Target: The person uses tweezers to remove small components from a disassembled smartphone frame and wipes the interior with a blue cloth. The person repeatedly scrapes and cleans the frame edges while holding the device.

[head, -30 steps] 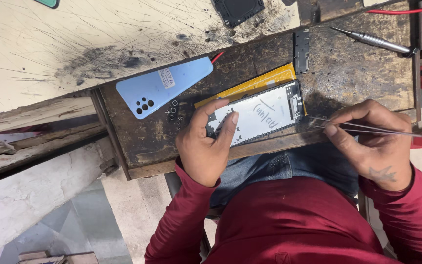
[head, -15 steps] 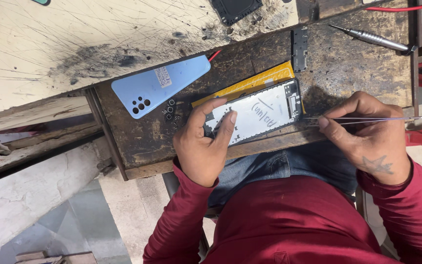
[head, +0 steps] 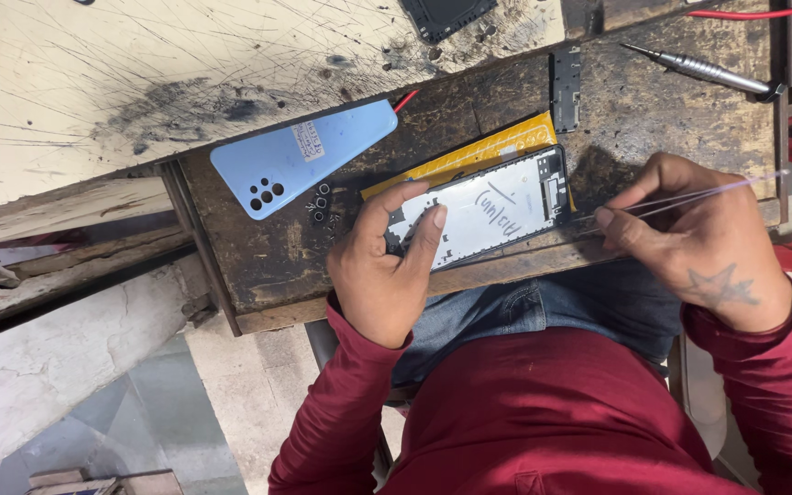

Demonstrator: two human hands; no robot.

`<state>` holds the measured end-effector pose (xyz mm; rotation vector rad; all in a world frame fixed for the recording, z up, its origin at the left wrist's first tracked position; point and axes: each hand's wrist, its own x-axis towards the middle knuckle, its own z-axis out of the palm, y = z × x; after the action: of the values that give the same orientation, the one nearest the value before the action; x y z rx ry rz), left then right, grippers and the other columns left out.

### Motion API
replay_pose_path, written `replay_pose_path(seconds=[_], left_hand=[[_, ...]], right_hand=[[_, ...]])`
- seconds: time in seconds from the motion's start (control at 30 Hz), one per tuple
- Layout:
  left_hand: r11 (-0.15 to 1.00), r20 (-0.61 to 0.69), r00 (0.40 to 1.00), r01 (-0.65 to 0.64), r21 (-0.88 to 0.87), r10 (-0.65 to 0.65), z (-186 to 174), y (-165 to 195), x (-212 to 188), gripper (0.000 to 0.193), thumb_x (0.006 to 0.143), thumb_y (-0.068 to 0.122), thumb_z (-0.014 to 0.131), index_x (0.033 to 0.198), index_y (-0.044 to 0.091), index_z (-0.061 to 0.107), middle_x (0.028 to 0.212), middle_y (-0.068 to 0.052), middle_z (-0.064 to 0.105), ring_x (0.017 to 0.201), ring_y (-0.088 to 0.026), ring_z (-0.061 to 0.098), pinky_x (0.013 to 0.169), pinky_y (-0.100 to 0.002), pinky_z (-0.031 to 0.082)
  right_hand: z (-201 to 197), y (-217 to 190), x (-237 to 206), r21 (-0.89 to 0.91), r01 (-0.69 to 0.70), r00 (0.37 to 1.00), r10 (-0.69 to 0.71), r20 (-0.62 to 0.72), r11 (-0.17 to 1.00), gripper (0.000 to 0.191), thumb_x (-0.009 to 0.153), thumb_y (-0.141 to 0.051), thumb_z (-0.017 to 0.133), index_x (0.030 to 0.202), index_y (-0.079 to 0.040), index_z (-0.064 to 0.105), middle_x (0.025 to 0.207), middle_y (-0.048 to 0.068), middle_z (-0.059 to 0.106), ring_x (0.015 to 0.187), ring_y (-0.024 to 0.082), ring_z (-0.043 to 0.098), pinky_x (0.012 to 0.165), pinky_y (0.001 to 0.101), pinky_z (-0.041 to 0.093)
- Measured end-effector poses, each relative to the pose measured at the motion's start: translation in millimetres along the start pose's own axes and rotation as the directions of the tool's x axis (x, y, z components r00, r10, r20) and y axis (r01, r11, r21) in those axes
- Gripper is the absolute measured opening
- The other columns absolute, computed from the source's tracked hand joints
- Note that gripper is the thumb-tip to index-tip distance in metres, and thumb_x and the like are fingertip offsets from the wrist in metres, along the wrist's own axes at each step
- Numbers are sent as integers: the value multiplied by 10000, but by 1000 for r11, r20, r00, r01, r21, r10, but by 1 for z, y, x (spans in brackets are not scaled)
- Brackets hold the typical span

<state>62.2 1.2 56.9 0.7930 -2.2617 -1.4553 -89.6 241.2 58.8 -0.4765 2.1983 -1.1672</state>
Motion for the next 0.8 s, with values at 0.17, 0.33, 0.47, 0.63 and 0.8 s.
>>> replay_pose_path(seconds=[0.17, 0.33, 0.47, 0.63, 0.8], left_hand=[[1000, -11, 1000, -9, 17, 9, 1, 0, 0, 265, 964, 196, 789, 1187, 78, 705, 1032, -81, 785, 898, -126, 784, 778, -262, 590], [999, -26, 999, -44, -10, 44, 2, -1, 0, 261, 975, 185, 784, 1195, 73, 698, 1067, -89, 780, 925, -129, 775, 806, -262, 589], [1000, -10, 1000, -17, -21, 17, 2, -1, 1, 266, 971, 191, 781, 1196, 78, 697, 1041, -82, 784, 891, -116, 779, 765, -255, 592], [1000, -4, 1000, 20, 0, -20, 2, 1, 1, 274, 954, 207, 786, 1188, 91, 704, 998, -77, 791, 793, -110, 775, 665, -251, 572], [1000, -6, 1000, -10, -11, 9, 1, 2, 1, 268, 975, 213, 778, 1204, 96, 700, 1008, -81, 791, 840, -119, 794, 698, -246, 589]], right_hand=[[3, -1, 2, 153, -69, 996, 60, 58, 986, 121, 924, -54, 721, 930, 28, 631, 833, 127, 727, 726, 164, 744, 641, 283, 622], [14, -8, 2, 144, -108, 993, 100, 68, 984, 124, 909, -47, 729, 921, 30, 633, 799, 127, 739, 710, 170, 749, 633, 286, 611], [8, -11, 6, 3, -82, 993, 81, 83, 997, 111, 896, -57, 727, 895, 23, 652, 786, 106, 763, 675, 166, 770, 584, 292, 614], [-4, -7, 8, 70, -70, 995, 64, 79, 995, 129, 915, -59, 721, 924, 35, 633, 803, 115, 737, 709, 161, 746, 630, 279, 613], [7, -5, 6, 45, -67, 993, 62, 99, 997, 148, 897, -72, 737, 920, 34, 637, 765, 119, 754, 682, 163, 765, 602, 286, 612]])
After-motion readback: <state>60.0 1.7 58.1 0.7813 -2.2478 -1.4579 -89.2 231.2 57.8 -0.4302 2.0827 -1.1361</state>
